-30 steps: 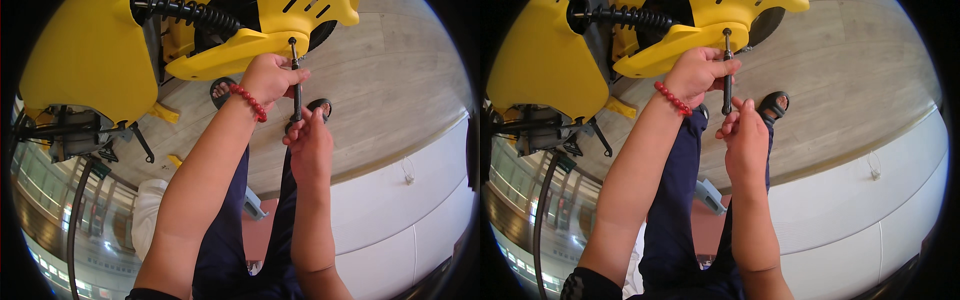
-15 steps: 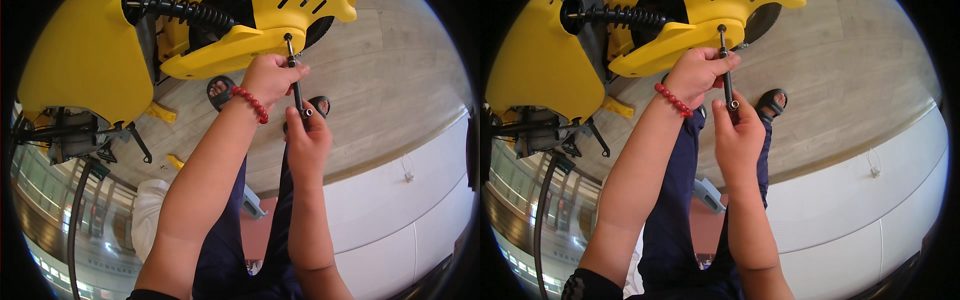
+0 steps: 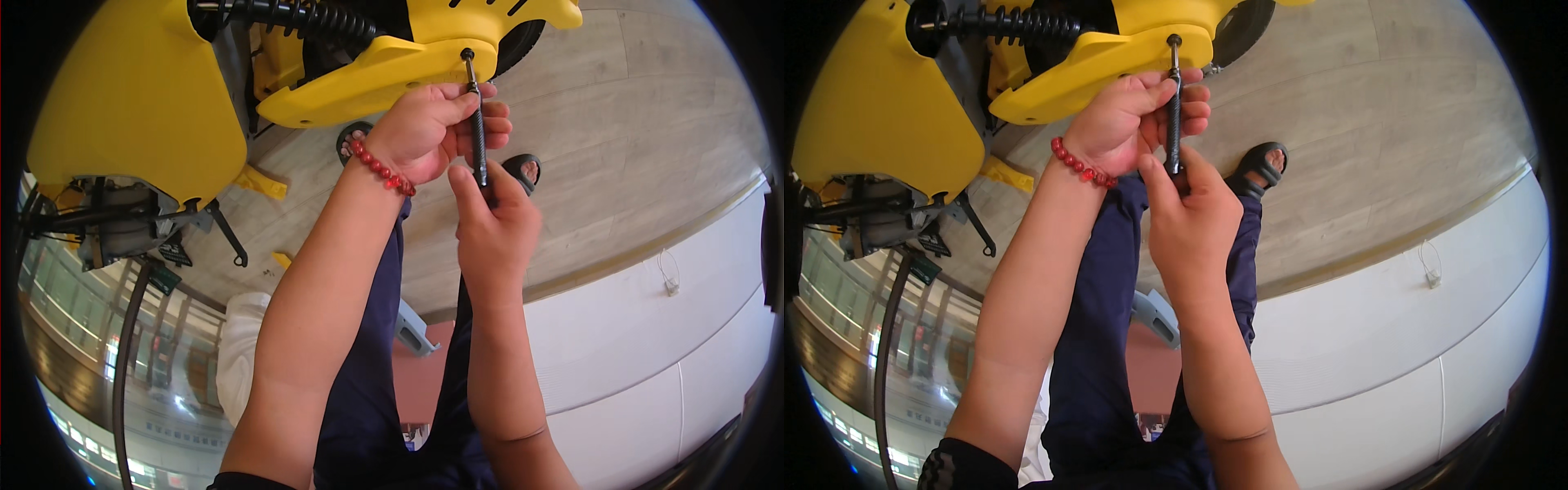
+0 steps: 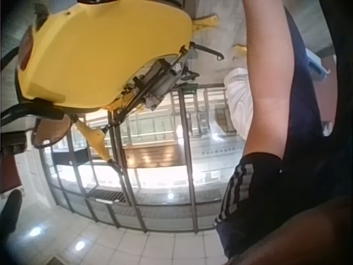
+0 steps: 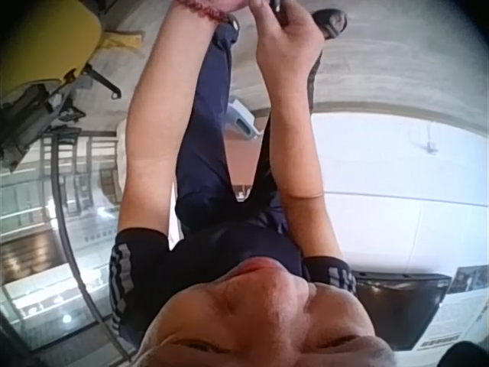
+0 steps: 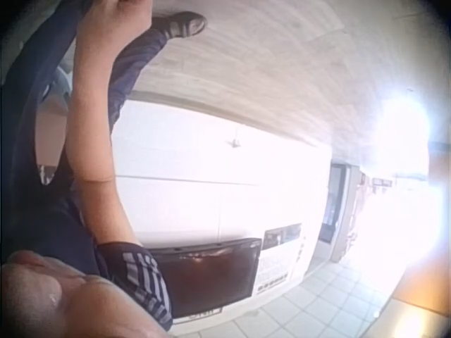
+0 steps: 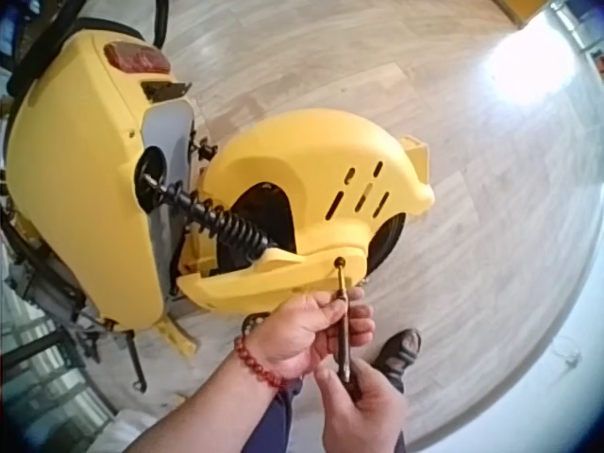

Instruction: The recorder is using a screwdriver to remove or install screws on the body panel of a yellow electric scooter.

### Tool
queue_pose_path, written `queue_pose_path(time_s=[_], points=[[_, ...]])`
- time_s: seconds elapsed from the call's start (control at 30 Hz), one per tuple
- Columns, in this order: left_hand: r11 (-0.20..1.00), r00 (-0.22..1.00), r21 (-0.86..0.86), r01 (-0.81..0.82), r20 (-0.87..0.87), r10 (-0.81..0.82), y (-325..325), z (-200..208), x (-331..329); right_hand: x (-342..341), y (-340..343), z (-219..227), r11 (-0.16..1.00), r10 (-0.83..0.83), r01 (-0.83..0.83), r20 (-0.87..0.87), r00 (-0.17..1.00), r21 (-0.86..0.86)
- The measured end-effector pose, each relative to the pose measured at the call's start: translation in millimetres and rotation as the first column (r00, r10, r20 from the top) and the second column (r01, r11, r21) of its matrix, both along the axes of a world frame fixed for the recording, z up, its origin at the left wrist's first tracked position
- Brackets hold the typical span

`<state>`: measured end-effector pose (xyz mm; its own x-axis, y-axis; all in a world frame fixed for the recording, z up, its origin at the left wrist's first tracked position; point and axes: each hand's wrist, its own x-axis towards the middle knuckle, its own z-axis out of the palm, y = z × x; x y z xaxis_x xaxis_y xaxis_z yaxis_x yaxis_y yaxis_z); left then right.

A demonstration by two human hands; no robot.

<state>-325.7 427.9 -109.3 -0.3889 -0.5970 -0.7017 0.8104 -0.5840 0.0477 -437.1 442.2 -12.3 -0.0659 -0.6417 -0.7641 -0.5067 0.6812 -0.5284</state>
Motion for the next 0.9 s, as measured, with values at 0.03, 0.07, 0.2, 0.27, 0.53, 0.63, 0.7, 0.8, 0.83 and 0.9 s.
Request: queue_pose_path(time_s=[0.03, 0.07, 0.2, 0.27, 0.53, 0.63, 0.7, 0.8, 0.83, 0.9], points=[[0.999, 0.999, -0.016, -0.037, -0.004, 0.037, 3, -2, -1, -1, 0, -1, 0.949, -0.309, 0.292, 0.160, 0.937, 0.119], [0.997, 0.998, -0.031, -0.065, -0.021, 0.064, 5, -5, -2, -3, 1, -1, 0.801, -0.594, 0.526, 0.273, 0.757, 0.285], [0.984, 0.982, -0.042, -0.172, -0.089, 0.168, 19, -10, -7, -18, -2, -6, 0.493, -0.847, 0.543, 0.232, 0.478, 0.679], [0.977, 0.973, -0.025, -0.212, -0.102, 0.209, 21, -13, -9, -22, 0, -7, 0.428, -0.868, 0.494, 0.193, 0.457, 0.757], [0.983, 0.979, -0.028, -0.184, -0.094, 0.180, 10, -6, -9, -19, -6, -10, 0.422, -0.896, 0.535, 0.248, 0.367, 0.732], [0.999, 0.998, -0.013, -0.047, 0.042, 0.048, 5, 2, -8, -14, -8, -5, 0.931, -0.336, 0.317, 0.084, 0.938, 0.183], [0.998, 0.977, 0.009, 0.057, 0.207, -0.057, 1, 5, -11, -8, -6, -6, 0.976, 0.084, -0.121, -0.206, 0.975, -0.179], [0.985, 0.937, 0.101, 0.142, 0.308, -0.167, -3, 7, -12, -4, -3, -8, 0.960, 0.107, -0.153, -0.199, 0.974, -0.234], [0.988, 0.942, 0.108, 0.114, 0.305, -0.142, -4, 7, -11, -2, -1, -9, 0.976, -0.011, -0.004, -0.067, 0.998, -0.216], [0.993, 0.950, 0.061, 0.099, 0.290, -0.112, -5, 7, -12, -5, -2, -9, 0.923, -0.343, 0.369, 0.198, 0.918, -0.111]])
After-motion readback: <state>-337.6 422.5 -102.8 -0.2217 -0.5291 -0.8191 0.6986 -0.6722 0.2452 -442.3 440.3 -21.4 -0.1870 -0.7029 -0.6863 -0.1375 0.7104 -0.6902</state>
